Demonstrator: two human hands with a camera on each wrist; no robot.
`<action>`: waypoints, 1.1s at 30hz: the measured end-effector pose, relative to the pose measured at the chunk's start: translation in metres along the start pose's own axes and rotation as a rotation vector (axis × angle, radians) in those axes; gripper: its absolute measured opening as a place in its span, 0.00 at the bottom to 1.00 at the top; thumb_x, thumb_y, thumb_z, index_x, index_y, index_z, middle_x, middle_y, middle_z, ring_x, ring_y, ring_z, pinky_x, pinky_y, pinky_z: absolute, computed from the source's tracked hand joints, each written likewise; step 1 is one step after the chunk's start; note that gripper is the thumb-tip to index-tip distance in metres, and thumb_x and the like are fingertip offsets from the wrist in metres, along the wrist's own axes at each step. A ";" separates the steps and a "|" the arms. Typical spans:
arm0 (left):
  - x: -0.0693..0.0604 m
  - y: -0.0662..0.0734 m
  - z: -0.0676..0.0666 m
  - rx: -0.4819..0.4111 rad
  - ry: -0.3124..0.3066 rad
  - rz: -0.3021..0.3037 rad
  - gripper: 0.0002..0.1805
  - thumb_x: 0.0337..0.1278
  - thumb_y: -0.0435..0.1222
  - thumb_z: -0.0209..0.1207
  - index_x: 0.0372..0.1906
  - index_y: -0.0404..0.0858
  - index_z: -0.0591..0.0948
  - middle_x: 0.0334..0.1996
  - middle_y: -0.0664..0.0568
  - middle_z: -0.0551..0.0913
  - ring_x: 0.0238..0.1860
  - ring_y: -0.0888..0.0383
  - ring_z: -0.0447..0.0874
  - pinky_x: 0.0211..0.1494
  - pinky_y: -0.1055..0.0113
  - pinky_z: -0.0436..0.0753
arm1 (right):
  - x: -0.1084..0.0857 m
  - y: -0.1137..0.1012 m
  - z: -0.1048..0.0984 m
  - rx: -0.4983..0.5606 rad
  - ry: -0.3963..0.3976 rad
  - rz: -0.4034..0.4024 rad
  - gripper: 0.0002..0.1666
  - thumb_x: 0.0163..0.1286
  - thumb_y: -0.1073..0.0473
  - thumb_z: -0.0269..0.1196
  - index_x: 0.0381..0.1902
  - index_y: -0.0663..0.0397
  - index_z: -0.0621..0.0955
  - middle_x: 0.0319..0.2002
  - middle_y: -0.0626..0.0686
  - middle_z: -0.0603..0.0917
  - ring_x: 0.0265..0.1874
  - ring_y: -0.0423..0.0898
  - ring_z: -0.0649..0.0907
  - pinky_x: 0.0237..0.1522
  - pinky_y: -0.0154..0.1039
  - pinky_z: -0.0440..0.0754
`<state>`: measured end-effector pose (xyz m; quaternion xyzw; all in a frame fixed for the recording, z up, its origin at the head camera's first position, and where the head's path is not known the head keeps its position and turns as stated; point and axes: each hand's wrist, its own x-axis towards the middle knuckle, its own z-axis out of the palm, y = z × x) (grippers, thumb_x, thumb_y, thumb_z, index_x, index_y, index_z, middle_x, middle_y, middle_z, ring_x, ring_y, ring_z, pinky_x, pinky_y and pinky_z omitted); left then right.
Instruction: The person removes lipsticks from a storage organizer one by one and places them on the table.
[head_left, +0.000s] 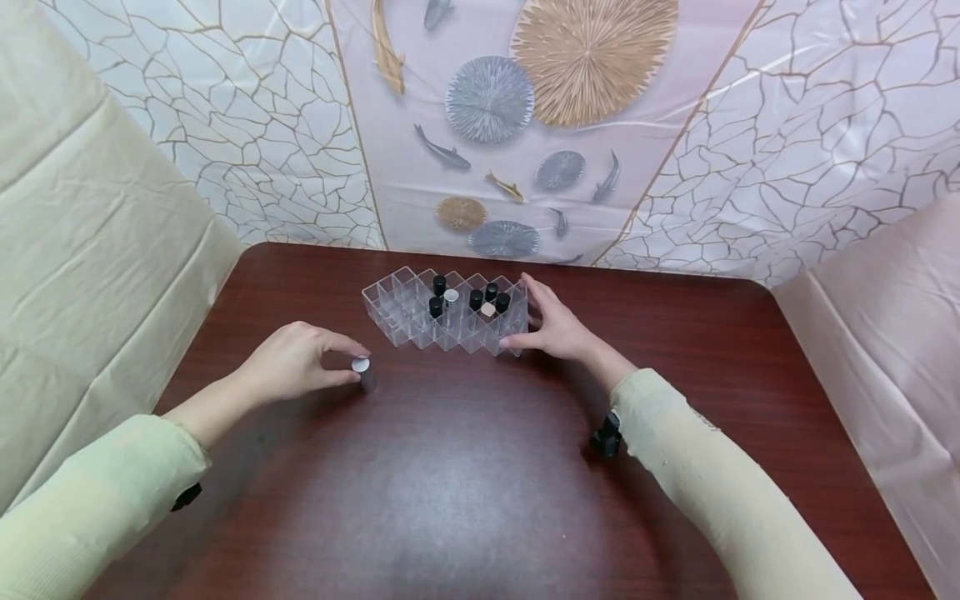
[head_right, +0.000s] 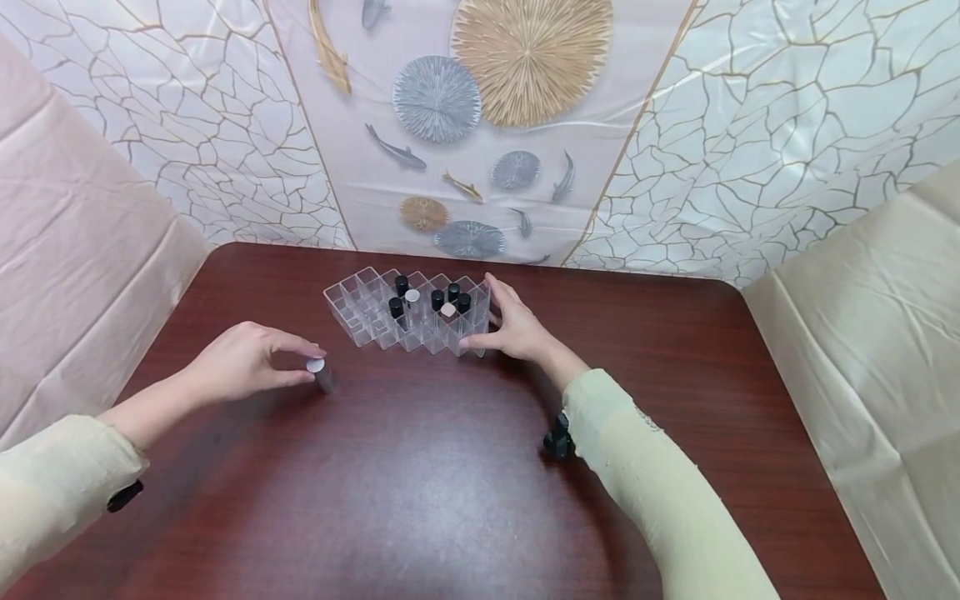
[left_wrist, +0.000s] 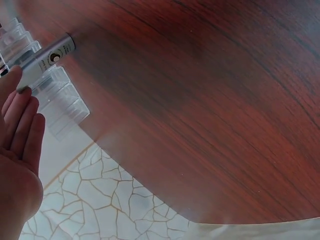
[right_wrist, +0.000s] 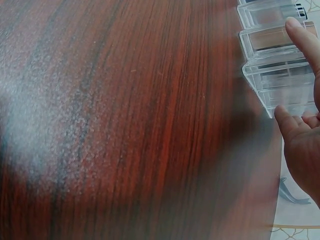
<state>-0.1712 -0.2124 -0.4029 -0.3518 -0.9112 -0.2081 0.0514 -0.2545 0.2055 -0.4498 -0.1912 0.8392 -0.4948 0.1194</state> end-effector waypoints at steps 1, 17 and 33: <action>0.000 0.000 0.000 0.007 -0.001 -0.002 0.19 0.49 0.37 0.81 0.49 0.45 0.94 0.42 0.58 0.94 0.40 0.57 0.93 0.43 0.54 0.88 | 0.000 0.000 0.000 -0.001 0.000 0.003 0.72 0.60 0.68 0.79 0.87 0.60 0.43 0.84 0.67 0.50 0.83 0.60 0.58 0.74 0.55 0.71; 0.020 0.007 -0.032 0.011 -0.072 -0.059 0.28 0.50 0.51 0.80 0.58 0.48 0.91 0.52 0.55 0.92 0.52 0.52 0.92 0.55 0.49 0.87 | 0.001 -0.002 -0.001 -0.010 -0.009 0.024 0.73 0.61 0.67 0.80 0.88 0.58 0.43 0.85 0.65 0.49 0.84 0.58 0.57 0.75 0.54 0.71; 0.070 0.014 -0.050 0.070 -0.093 -0.017 0.32 0.50 0.54 0.79 0.61 0.48 0.89 0.36 0.57 0.93 0.28 0.60 0.80 0.39 0.55 0.81 | 0.000 -0.003 -0.001 -0.010 -0.004 0.006 0.73 0.60 0.67 0.80 0.88 0.59 0.43 0.84 0.67 0.50 0.83 0.60 0.58 0.74 0.55 0.71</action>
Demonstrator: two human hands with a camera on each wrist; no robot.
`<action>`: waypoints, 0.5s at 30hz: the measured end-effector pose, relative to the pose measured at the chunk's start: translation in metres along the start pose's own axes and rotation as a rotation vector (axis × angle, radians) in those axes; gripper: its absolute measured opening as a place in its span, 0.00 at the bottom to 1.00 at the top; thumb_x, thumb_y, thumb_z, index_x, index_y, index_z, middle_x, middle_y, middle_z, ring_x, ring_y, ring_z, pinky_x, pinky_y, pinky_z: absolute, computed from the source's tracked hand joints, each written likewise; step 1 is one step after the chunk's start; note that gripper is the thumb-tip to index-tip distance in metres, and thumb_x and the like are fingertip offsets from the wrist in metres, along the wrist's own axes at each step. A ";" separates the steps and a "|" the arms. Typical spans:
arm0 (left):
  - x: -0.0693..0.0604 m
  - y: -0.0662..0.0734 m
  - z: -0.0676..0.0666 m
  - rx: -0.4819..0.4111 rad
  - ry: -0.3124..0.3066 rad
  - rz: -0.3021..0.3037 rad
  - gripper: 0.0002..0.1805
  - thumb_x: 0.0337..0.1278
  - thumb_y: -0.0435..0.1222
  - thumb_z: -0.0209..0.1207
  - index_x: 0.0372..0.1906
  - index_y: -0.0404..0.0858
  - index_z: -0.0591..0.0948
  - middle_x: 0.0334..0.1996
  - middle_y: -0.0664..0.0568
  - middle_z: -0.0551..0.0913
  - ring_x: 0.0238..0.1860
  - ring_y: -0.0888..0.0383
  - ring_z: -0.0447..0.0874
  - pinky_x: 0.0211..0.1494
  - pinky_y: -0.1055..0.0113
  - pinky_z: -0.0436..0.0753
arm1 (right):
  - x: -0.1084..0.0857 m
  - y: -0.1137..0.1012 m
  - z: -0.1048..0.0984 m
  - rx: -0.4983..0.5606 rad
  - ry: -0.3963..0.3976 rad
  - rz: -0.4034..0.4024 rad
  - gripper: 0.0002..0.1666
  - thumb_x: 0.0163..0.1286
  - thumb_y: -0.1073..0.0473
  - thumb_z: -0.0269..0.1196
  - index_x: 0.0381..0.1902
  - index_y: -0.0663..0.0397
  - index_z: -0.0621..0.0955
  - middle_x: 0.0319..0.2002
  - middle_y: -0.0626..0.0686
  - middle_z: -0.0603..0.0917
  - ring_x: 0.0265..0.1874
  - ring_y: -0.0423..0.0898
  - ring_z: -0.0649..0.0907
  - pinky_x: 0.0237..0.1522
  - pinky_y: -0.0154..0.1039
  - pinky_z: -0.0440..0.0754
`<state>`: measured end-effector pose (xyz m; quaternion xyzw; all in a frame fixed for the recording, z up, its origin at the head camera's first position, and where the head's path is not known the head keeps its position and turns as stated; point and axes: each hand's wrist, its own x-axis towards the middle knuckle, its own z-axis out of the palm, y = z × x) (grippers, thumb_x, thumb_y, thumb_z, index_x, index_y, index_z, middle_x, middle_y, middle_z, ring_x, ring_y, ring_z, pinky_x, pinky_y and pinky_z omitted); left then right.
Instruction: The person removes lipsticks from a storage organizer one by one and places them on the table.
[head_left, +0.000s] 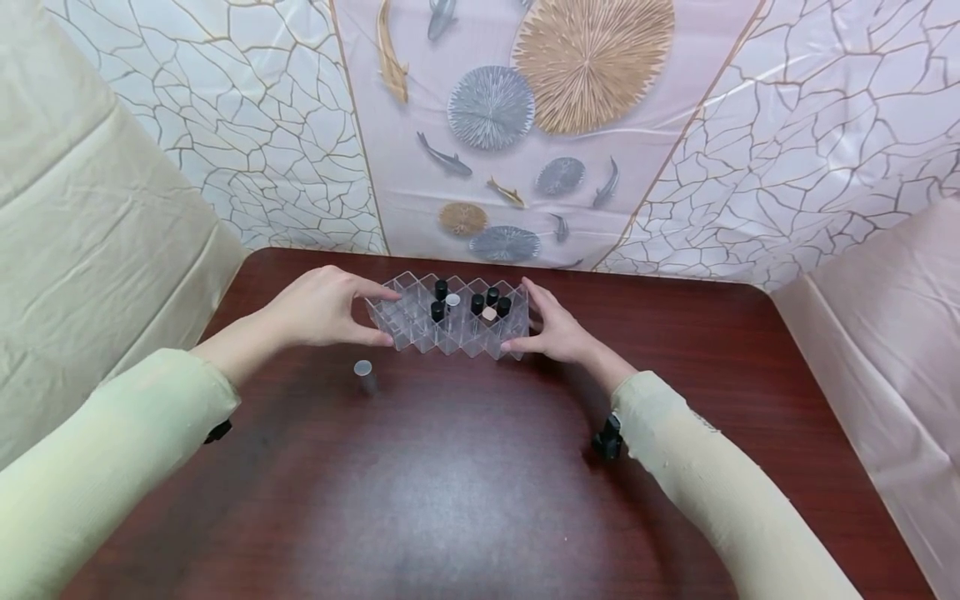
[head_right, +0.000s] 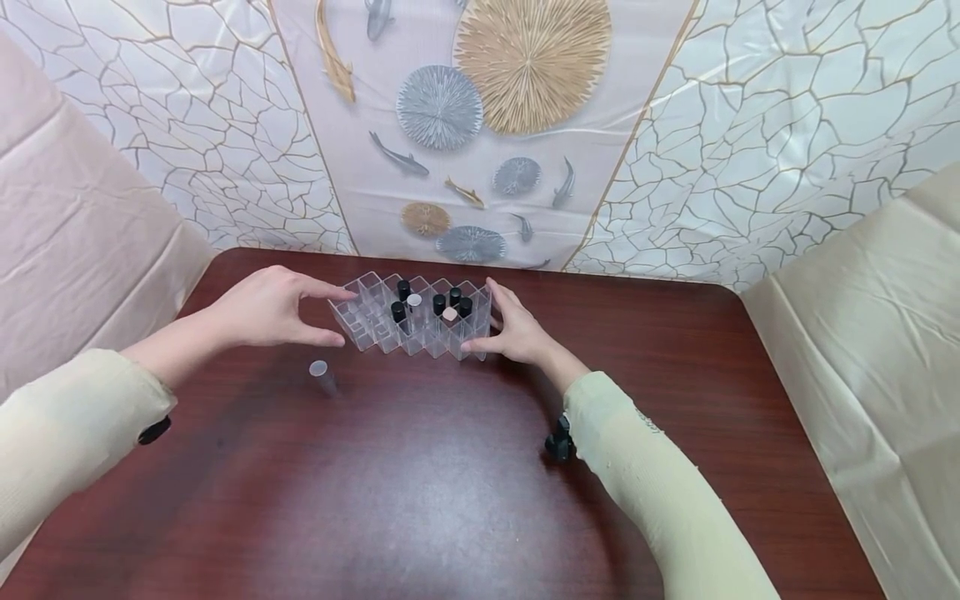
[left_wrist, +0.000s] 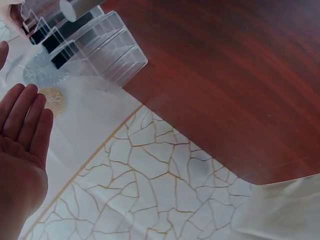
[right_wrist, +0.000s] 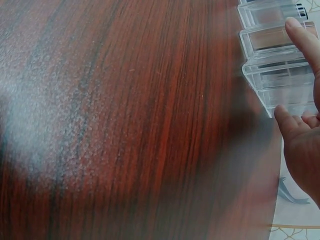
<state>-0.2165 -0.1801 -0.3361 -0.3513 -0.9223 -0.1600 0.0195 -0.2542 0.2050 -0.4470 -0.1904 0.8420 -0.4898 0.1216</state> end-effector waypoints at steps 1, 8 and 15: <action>0.004 0.000 0.000 0.002 0.004 0.005 0.32 0.49 0.54 0.79 0.61 0.48 0.90 0.30 0.59 0.91 0.26 0.62 0.79 0.38 0.56 0.80 | 0.000 0.000 0.000 0.000 0.000 -0.001 0.73 0.60 0.67 0.80 0.88 0.59 0.43 0.84 0.67 0.50 0.83 0.60 0.58 0.74 0.55 0.72; 0.028 0.000 -0.002 0.018 -0.017 -0.038 0.32 0.50 0.54 0.79 0.61 0.50 0.89 0.22 0.64 0.82 0.24 0.60 0.72 0.34 0.58 0.75 | -0.002 0.000 0.000 0.001 0.006 -0.006 0.72 0.60 0.68 0.80 0.87 0.59 0.44 0.83 0.68 0.51 0.83 0.61 0.59 0.74 0.56 0.72; 0.047 -0.005 0.000 0.038 -0.058 -0.067 0.33 0.51 0.55 0.78 0.63 0.49 0.89 0.46 0.54 0.93 0.34 0.53 0.79 0.42 0.51 0.80 | 0.000 0.001 0.000 -0.011 0.004 0.003 0.73 0.60 0.67 0.80 0.88 0.58 0.44 0.83 0.66 0.52 0.83 0.59 0.59 0.73 0.55 0.73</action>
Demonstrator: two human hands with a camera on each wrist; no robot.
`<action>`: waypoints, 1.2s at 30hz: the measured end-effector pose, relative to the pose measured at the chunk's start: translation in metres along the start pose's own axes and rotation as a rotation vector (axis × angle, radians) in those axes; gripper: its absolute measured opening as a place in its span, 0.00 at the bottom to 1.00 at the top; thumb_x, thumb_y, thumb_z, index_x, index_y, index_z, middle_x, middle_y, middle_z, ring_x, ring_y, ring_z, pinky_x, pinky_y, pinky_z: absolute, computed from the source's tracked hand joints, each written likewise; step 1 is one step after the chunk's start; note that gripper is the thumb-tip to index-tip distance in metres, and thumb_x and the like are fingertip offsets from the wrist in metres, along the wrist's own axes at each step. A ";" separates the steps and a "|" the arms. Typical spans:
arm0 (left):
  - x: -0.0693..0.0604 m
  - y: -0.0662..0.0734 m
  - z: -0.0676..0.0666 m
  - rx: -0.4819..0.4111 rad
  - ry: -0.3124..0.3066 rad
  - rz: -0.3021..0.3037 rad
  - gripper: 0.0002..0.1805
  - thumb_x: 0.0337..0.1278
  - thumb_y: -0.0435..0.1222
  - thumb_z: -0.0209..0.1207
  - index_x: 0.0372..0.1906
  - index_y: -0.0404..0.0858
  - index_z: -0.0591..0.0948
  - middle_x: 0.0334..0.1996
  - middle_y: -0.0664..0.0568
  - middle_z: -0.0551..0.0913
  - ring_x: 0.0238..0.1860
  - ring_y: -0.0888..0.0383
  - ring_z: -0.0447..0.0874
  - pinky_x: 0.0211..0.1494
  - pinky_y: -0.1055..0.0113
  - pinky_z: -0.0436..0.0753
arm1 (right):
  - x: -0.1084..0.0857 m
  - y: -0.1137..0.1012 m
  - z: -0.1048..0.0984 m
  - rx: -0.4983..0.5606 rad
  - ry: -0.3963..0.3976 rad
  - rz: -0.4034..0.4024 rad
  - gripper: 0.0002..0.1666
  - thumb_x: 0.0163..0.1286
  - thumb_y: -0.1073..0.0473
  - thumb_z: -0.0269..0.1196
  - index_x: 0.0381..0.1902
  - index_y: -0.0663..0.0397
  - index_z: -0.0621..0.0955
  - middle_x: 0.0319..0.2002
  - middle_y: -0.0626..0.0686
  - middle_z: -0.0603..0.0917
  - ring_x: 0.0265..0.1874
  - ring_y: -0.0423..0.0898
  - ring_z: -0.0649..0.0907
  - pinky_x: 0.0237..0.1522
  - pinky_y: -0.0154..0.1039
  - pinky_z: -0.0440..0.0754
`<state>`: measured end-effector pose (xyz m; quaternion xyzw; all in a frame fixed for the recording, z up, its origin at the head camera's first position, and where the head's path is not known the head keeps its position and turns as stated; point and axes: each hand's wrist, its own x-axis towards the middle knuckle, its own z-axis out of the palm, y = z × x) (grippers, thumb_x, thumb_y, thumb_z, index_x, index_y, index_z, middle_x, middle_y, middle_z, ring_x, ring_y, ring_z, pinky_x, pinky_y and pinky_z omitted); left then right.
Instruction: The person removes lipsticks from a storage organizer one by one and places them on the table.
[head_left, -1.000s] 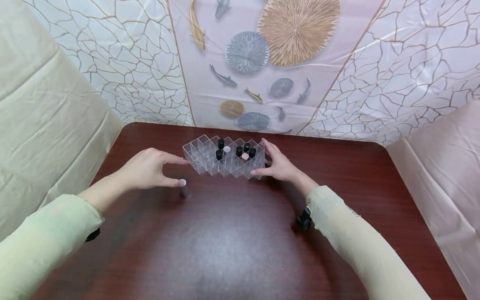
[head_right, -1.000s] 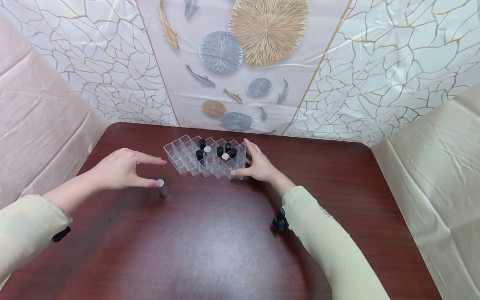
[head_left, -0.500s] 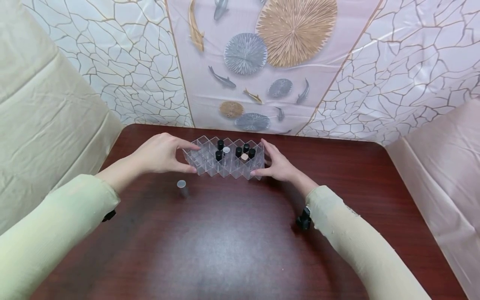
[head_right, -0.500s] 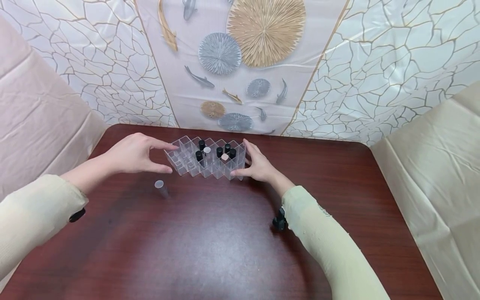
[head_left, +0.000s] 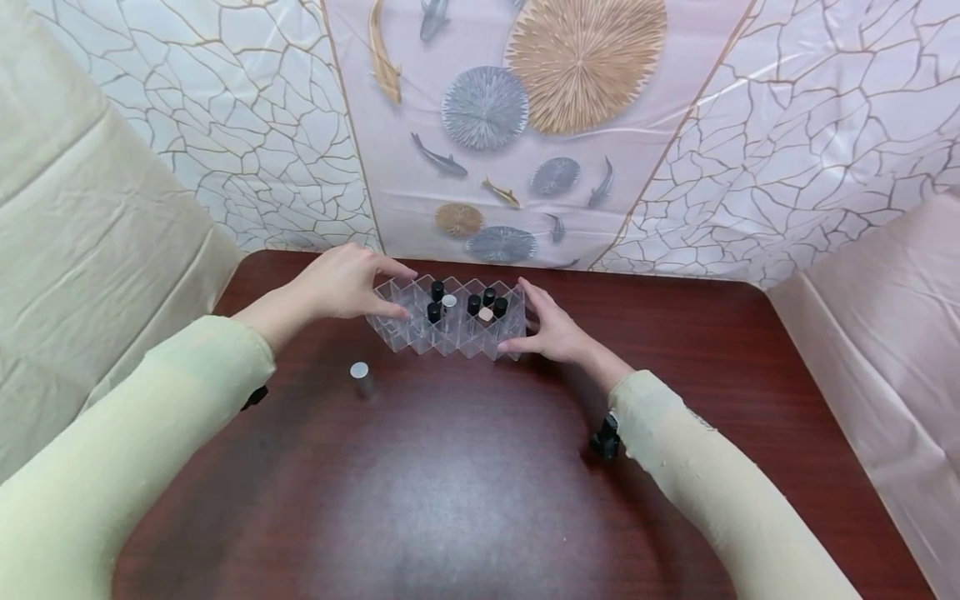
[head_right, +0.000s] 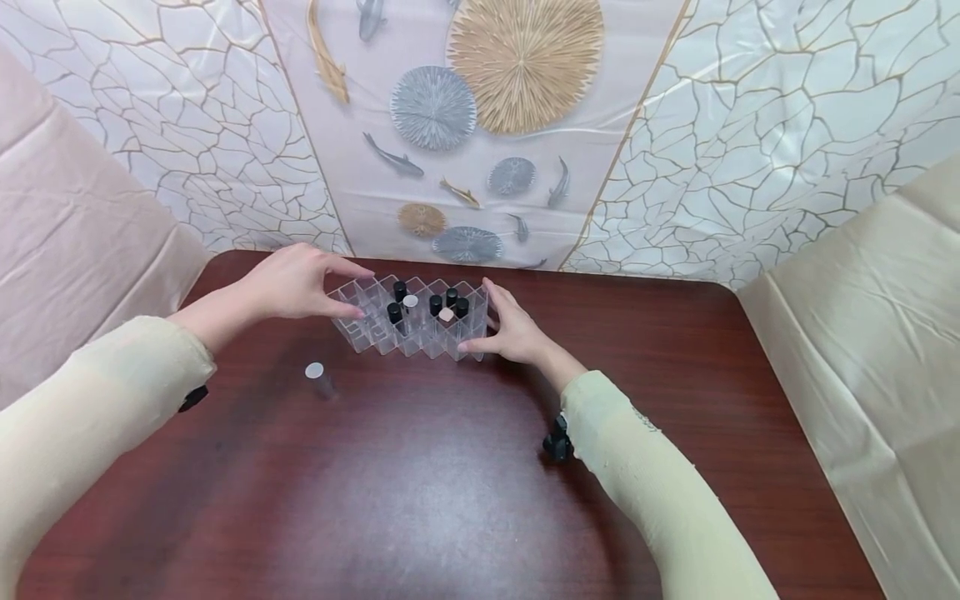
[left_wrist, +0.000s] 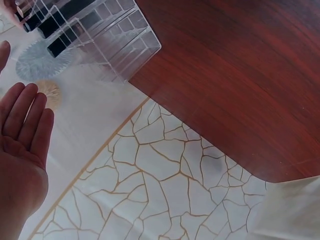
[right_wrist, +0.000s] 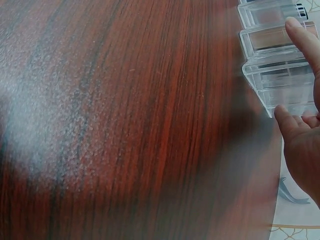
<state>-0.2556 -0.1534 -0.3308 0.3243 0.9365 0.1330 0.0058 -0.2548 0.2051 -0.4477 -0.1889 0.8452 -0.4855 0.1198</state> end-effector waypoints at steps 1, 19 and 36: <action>0.003 -0.001 0.001 -0.002 -0.009 -0.005 0.33 0.52 0.55 0.78 0.64 0.49 0.88 0.43 0.53 0.92 0.33 0.53 0.77 0.41 0.52 0.79 | 0.000 0.000 0.000 0.002 -0.001 0.001 0.73 0.60 0.67 0.81 0.88 0.58 0.44 0.83 0.66 0.52 0.83 0.59 0.59 0.73 0.55 0.73; 0.041 -0.008 0.011 0.006 -0.078 -0.015 0.33 0.56 0.51 0.76 0.67 0.47 0.86 0.63 0.51 0.87 0.62 0.41 0.85 0.62 0.43 0.81 | 0.001 0.002 0.000 0.005 0.001 0.001 0.73 0.59 0.67 0.81 0.88 0.58 0.44 0.84 0.66 0.50 0.83 0.59 0.59 0.74 0.54 0.72; 0.059 -0.010 0.026 0.006 -0.123 -0.046 0.33 0.59 0.51 0.75 0.69 0.50 0.84 0.66 0.50 0.86 0.66 0.40 0.82 0.64 0.42 0.80 | 0.000 0.000 0.000 0.007 0.002 0.003 0.73 0.59 0.68 0.80 0.88 0.58 0.44 0.84 0.66 0.51 0.83 0.59 0.59 0.74 0.54 0.72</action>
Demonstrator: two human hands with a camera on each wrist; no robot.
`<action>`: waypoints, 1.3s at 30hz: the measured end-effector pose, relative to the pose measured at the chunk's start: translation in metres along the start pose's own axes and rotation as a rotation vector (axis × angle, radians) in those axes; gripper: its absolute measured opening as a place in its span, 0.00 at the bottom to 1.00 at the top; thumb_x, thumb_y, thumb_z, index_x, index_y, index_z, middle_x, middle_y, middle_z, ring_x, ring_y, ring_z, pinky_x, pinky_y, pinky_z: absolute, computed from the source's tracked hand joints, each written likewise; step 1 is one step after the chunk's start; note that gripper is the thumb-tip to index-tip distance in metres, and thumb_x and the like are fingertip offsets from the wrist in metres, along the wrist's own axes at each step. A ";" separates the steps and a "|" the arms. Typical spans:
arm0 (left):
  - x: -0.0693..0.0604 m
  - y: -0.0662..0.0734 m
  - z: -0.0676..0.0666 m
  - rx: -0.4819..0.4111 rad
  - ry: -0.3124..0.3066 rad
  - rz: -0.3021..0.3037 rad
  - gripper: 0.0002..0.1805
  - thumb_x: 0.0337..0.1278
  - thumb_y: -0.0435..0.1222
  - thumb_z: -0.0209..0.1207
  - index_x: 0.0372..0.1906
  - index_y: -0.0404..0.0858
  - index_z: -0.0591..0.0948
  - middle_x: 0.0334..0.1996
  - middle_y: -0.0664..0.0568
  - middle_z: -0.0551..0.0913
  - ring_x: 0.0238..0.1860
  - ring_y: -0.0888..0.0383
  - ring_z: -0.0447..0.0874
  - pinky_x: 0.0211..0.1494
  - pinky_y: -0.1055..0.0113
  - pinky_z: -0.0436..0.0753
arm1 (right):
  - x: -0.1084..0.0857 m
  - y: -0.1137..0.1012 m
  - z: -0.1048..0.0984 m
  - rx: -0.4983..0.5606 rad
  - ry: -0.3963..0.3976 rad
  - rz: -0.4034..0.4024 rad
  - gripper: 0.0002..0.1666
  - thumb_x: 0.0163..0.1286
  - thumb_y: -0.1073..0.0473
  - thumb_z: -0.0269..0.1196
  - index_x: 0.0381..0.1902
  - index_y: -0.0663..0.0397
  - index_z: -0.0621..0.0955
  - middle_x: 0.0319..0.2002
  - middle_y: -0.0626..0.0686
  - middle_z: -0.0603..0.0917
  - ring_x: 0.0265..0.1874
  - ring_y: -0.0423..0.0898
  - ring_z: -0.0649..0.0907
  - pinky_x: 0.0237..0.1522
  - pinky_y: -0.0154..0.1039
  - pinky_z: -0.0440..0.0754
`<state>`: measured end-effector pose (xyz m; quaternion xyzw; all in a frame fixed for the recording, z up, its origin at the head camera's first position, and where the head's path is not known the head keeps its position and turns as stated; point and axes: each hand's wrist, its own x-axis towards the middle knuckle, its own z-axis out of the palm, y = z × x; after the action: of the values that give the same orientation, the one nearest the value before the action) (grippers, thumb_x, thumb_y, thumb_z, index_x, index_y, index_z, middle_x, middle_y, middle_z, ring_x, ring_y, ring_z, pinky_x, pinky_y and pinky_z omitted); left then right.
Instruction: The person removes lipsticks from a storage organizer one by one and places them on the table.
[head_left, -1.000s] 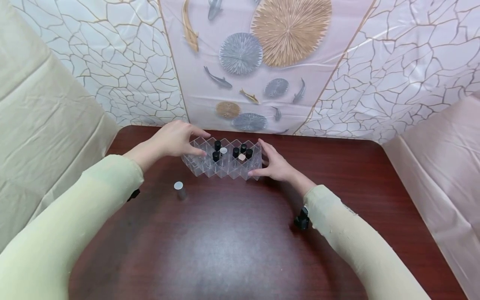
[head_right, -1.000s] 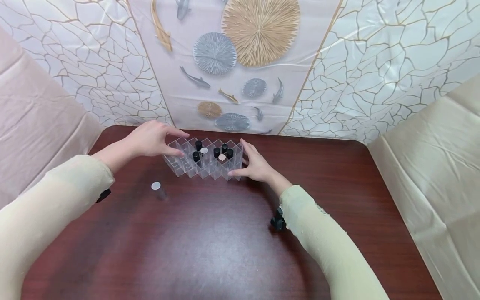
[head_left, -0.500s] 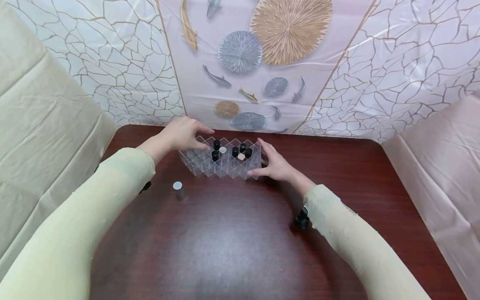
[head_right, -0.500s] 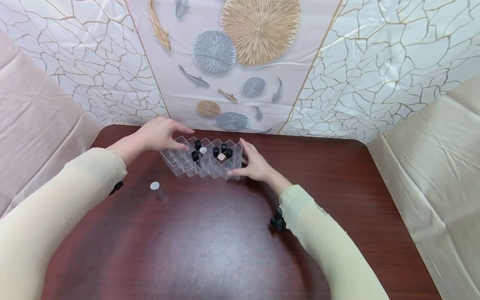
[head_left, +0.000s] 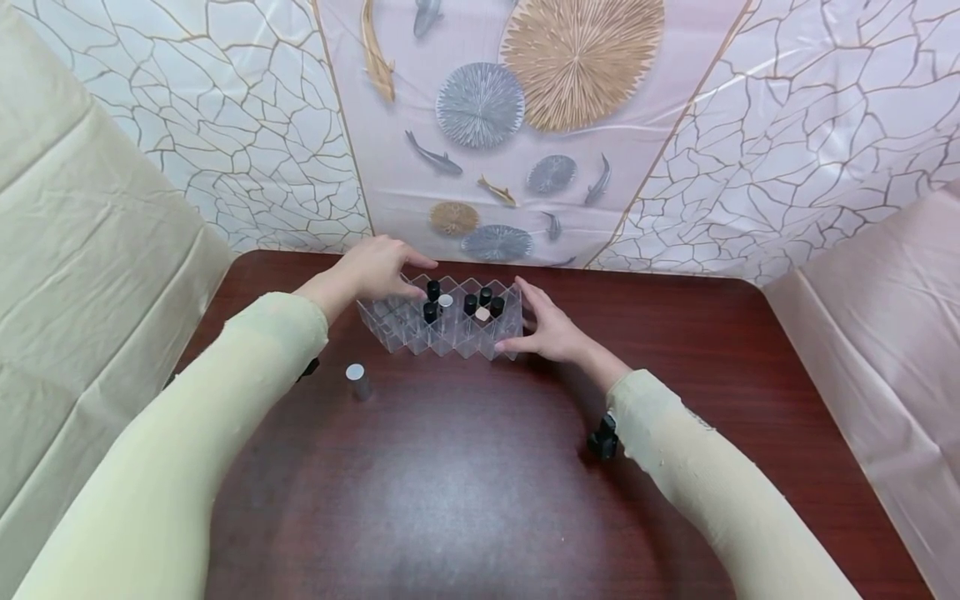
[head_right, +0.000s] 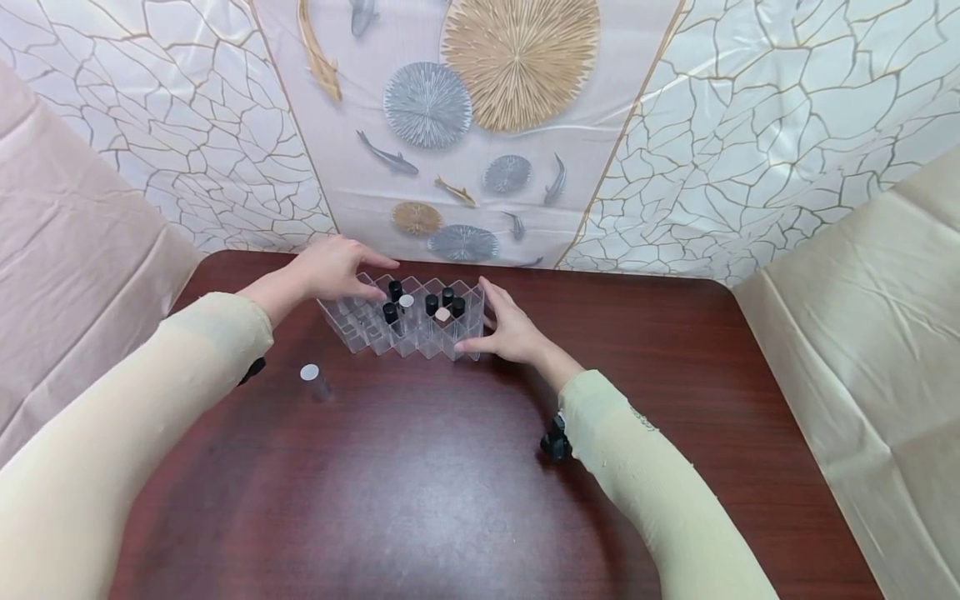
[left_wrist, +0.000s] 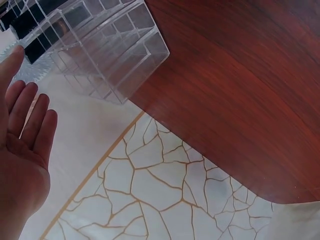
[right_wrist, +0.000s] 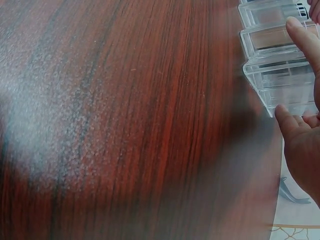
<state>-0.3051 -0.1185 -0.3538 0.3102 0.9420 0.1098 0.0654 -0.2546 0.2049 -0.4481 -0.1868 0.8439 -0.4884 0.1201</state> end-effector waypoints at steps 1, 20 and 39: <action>0.001 0.000 0.001 -0.002 -0.001 0.004 0.32 0.59 0.51 0.75 0.69 0.50 0.85 0.66 0.50 0.85 0.66 0.40 0.81 0.65 0.42 0.80 | 0.000 0.000 0.000 0.001 0.000 0.001 0.73 0.59 0.68 0.81 0.88 0.58 0.44 0.84 0.66 0.51 0.83 0.59 0.59 0.74 0.54 0.72; 0.014 -0.007 0.025 -0.019 0.058 0.101 0.23 0.62 0.46 0.75 0.61 0.47 0.90 0.55 0.50 0.91 0.51 0.47 0.89 0.57 0.48 0.83 | -0.006 -0.003 -0.002 -0.013 0.011 0.003 0.71 0.61 0.68 0.79 0.88 0.59 0.44 0.83 0.67 0.51 0.82 0.62 0.60 0.73 0.57 0.72; 0.010 -0.009 0.025 -0.051 0.120 0.158 0.15 0.61 0.40 0.74 0.52 0.44 0.93 0.45 0.53 0.93 0.38 0.54 0.86 0.46 0.53 0.83 | -0.002 -0.002 -0.001 -0.022 0.011 -0.008 0.71 0.60 0.68 0.80 0.87 0.60 0.45 0.82 0.68 0.52 0.82 0.62 0.61 0.73 0.56 0.73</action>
<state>-0.3138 -0.1155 -0.3807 0.3744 0.9139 0.1569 0.0077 -0.2528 0.2055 -0.4463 -0.1890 0.8491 -0.4805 0.1114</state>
